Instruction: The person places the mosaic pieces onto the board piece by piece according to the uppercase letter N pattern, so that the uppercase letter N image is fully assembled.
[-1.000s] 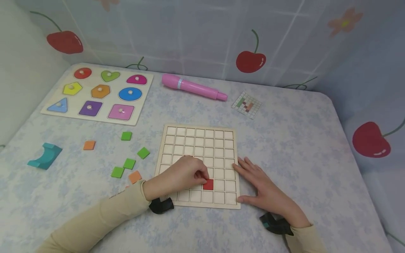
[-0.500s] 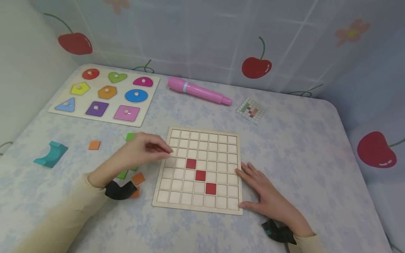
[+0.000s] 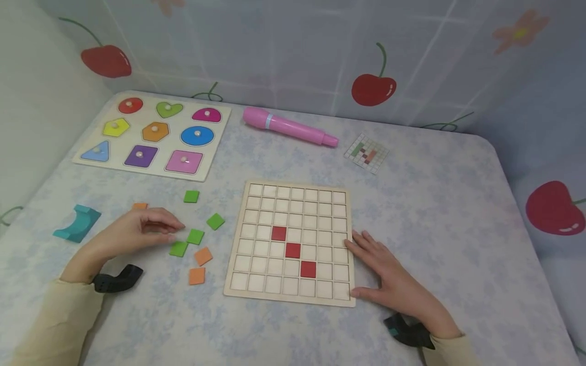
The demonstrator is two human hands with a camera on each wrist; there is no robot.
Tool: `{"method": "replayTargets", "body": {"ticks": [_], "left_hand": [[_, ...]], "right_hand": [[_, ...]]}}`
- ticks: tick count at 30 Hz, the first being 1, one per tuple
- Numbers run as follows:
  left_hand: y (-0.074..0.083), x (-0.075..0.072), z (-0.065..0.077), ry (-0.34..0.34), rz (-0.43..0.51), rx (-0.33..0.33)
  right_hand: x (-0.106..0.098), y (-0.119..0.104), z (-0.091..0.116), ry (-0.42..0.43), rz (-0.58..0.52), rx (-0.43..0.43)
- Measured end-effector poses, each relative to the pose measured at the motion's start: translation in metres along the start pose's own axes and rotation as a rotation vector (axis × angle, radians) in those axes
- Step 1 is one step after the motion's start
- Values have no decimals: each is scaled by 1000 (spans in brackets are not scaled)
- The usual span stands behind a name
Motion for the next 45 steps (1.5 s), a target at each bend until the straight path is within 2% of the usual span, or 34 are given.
{"method": "replayTargets", "body": {"ticks": [3, 10, 14, 18, 23, 28, 32, 36, 40, 45], "left_hand": [[-5, 2, 1, -40, -44, 12], [-1, 8, 5, -86, -140, 3], [2, 10, 4, -97, -195, 16], [4, 11, 3, -89, -204, 33], [3, 9, 3, -72, -150, 31], [0, 7, 4, -37, -89, -10], [3, 6, 2, 12, 18, -25], [17, 7, -2, 45, 144, -13], [36, 11, -7, 52, 188, -12], [63, 26, -29, -13, 244, 36]], "right_hand": [[0, -2, -1, 8, 12, -12], [0, -3, -1, 7, 16, -13], [0, -2, -1, 7, 19, -11], [0, -2, 0, 10, 14, -9], [0, -2, 0, 13, 15, -9], [0, -2, -1, 14, 23, -17], [-1, -3, -1, 13, 22, -27], [-1, -3, -2, 7, 26, -26], [1, -4, -4, -7, 30, -15], [1, -3, -2, 2, 20, -9]]}}
Point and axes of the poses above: each hand's wrist, its own z-axis away from the middle knuckle, its own x-axis out of the palm, y = z × x, the point moved 3 cm from there along -z, towards the middle knuckle, and after that the axes turned 7 degrees about -y, right-handed, at the moved point
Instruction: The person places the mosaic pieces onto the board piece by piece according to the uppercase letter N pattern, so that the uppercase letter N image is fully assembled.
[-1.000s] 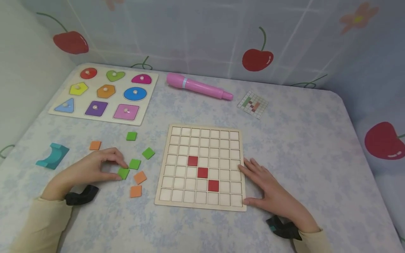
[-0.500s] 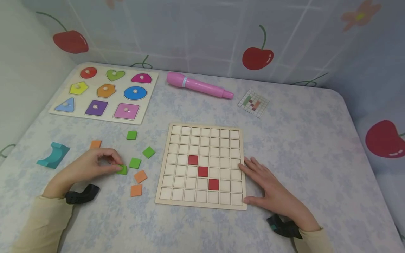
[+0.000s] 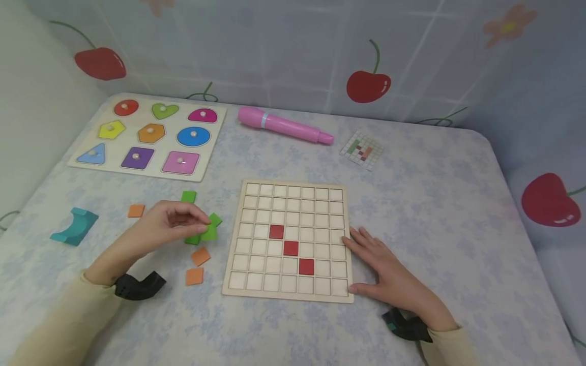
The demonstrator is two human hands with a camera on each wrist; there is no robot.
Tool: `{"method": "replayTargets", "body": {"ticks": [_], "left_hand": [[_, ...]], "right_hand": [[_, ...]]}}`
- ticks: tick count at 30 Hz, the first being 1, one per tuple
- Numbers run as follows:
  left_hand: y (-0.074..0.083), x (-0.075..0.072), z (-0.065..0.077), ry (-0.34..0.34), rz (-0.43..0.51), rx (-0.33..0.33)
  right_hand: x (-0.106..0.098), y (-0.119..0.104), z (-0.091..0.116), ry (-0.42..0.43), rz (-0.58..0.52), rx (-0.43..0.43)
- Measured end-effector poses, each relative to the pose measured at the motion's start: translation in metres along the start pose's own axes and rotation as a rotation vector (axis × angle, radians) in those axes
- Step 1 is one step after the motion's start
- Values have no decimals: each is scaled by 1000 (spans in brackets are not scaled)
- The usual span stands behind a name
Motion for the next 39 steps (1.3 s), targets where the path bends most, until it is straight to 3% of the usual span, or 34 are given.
{"method": "replayTargets", "body": {"ticks": [6, 12, 24, 32, 39], "left_hand": [[8, 35, -31, -121, -10, 93], [5, 59, -40, -169, -44, 97], [8, 74, -36, -141, -203, 87], [8, 79, -30, -87, -314, 148], [11, 78, -29, -93, -327, 162]], "right_hand": [[-1, 1, 1, -4, -7, 1], [-2, 3, 1, 1, 11, 3], [0, 3, 0, 2, 9, -13], [1, 4, 0, -4, -1, -9], [1, 3, 1, 5, -7, 7]]}}
Point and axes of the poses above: each hand's wrist, its own z-axis away from the middle knuckle, its own x-axis out of the palm, y = z × x, the point moved 3 cm from there along -z, towards the middle knuckle, and after that the axes turned 7 degrees about -y, right-handed, at the moved point
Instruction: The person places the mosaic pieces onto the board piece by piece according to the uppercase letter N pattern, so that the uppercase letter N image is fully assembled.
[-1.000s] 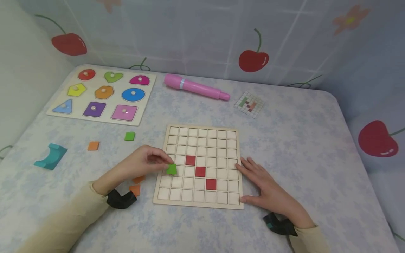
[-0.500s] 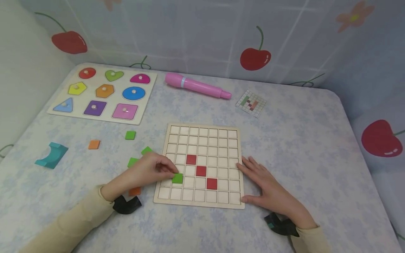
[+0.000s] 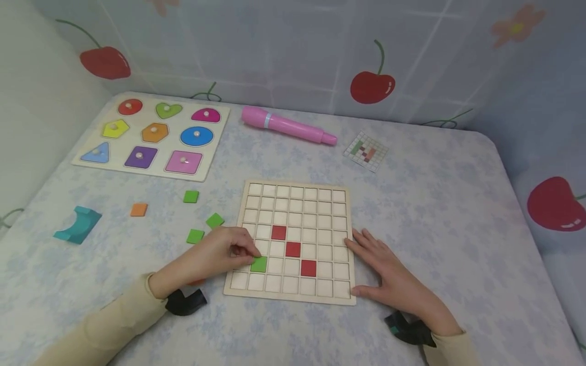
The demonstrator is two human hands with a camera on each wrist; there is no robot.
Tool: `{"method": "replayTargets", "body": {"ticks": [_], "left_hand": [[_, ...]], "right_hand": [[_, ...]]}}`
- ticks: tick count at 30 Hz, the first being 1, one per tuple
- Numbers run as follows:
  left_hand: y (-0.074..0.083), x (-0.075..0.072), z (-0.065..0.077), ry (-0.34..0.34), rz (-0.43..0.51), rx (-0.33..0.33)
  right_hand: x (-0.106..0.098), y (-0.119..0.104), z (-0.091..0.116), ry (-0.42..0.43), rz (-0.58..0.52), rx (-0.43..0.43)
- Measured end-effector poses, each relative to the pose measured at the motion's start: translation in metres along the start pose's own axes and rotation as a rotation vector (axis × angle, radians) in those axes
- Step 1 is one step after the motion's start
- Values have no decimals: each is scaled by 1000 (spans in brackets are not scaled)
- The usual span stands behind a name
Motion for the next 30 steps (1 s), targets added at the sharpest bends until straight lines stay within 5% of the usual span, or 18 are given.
{"method": "replayTargets", "body": {"ticks": [6, 13, 19, 30], "left_hand": [[-14, -35, 14, 40, 102, 0], [-56, -73, 54, 114, 145, -205], [-74, -75, 62, 119, 64, -205], [-74, -65, 62, 106, -46, -243]], "right_hand": [[1, -1, 1, 11, 5, 5], [2, 1, 2, 2, -24, 32], [2, 2, 0, 2, -37, 27], [1, 2, 1, 13, -19, -10]]}}
Point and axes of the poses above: each hand's wrist, its own z-axis away from the middle knuckle, its own x-axis out of the palm, y = z × x, the point moved 3 cm from there along -z, towards the middle knuckle, and after that the axes turned 7 degrees about -y, right-handed, at the moved point
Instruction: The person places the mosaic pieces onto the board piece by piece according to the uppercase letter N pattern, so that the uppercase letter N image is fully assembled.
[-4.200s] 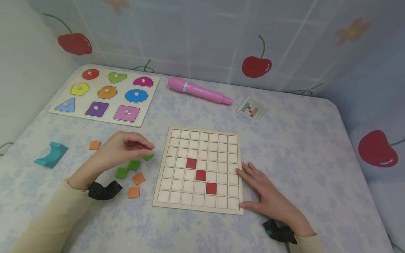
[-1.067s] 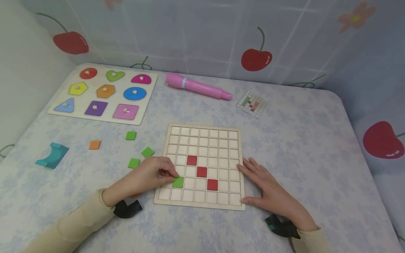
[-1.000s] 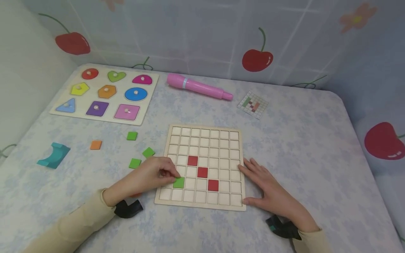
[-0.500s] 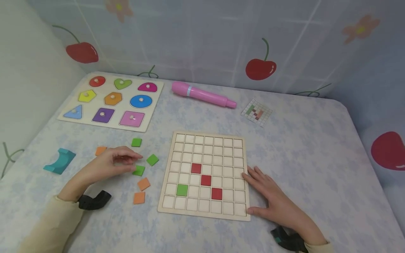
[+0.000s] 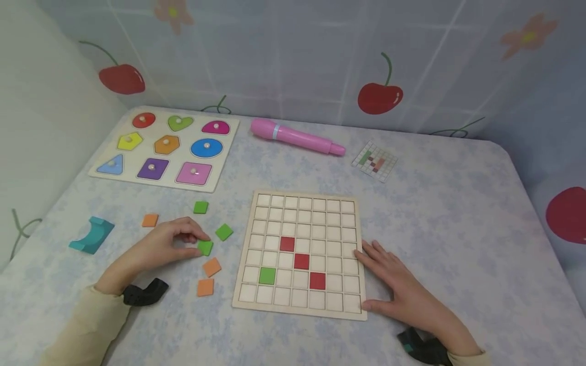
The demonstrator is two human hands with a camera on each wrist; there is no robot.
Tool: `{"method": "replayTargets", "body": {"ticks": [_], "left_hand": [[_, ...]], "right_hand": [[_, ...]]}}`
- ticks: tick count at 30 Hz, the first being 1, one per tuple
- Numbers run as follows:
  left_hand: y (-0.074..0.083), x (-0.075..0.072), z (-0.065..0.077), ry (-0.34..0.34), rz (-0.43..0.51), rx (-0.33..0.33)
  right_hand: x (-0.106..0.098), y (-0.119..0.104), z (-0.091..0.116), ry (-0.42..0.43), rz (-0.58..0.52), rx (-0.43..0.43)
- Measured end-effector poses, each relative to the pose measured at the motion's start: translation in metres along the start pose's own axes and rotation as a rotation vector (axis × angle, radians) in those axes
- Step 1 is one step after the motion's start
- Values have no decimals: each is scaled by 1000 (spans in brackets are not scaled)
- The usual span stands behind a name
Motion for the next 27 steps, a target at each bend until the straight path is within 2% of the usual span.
{"method": "replayTargets", "body": {"ticks": [15, 20, 27], "left_hand": [[1, 0, 2, 10, 39, 20], [0, 0, 3, 13, 119, -16], [2, -1, 2, 4, 218, -6]], "right_hand": [[2, 1, 1, 4, 8, 6], [2, 0, 1, 5, 11, 1], [1, -2, 1, 17, -11, 2]]}}
Point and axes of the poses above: each hand's wrist, its own z-axis away from the middle knuckle, its own x-axis out of the palm, y = z × x, the point moved 3 cm from there along -z, towards the middle knuckle, and after that the axes turned 7 degrees about -y, right-handed, at the moved point
